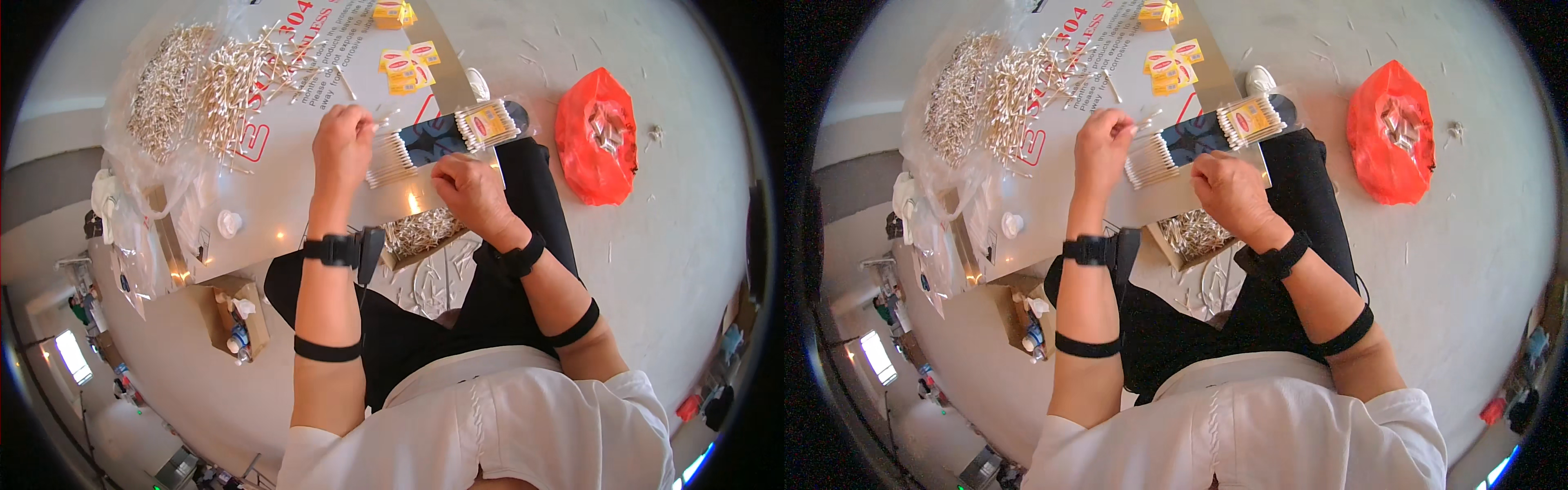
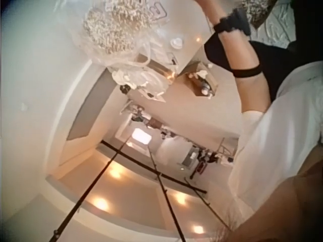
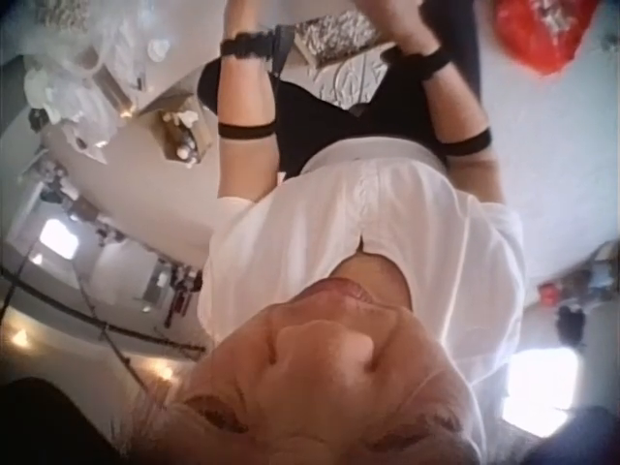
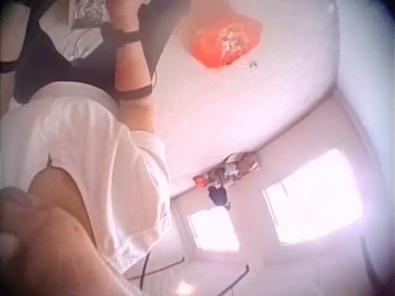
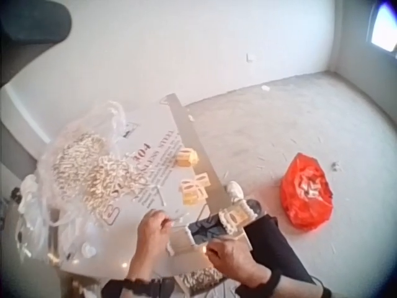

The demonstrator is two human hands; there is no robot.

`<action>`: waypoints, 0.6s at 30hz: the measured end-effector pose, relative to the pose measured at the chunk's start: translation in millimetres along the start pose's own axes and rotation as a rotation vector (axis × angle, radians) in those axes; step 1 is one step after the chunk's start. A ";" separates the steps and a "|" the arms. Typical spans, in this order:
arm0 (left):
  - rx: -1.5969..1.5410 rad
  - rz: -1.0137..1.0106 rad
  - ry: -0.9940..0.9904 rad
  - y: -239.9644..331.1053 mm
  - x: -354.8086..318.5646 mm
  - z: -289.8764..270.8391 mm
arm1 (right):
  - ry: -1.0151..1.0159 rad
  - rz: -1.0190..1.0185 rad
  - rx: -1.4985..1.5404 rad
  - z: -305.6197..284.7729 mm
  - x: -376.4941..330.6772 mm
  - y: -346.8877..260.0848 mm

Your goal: Packaging cotton swabs into plastic sleeves at a packing station.

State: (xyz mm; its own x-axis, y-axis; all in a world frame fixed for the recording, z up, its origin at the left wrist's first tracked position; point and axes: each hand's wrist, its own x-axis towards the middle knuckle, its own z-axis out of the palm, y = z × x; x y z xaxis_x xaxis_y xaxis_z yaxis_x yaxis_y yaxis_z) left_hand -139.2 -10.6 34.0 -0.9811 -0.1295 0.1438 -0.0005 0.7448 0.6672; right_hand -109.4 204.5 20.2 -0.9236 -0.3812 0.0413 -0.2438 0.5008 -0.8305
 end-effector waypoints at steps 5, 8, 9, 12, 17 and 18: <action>0.247 0.164 -0.152 -5.1 29.5 15.9 | -0.004 0.003 -0.009 -2.2 0.6 1.2; 0.266 0.169 -0.193 -10.6 34.8 16.0 | -0.003 -0.004 -0.007 -1.5 0.5 1.9; 0.185 0.101 -0.205 -12.2 36.6 14.3 | -0.010 0.001 -0.011 -1.1 0.0 2.5; 0.103 -0.003 -0.238 -15.5 41.7 5.7 | -0.021 0.010 -0.028 -1.9 0.0 1.8; 0.121 -0.139 -0.307 -10.3 43.6 0.7 | -0.009 -0.001 -0.027 -1.1 -0.4 2.3; 0.136 -0.131 -0.295 -11.5 44.1 -0.5 | -0.007 -0.004 -0.030 -0.7 -0.4 2.2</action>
State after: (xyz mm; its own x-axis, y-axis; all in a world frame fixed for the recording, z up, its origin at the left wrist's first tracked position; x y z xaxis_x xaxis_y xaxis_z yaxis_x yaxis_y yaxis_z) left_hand -182.4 -25.2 33.0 -0.9847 -0.0495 -0.1673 -0.1362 0.8174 0.5598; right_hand -109.8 206.3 18.8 -0.9206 -0.3883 0.0409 -0.2565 0.5225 -0.8132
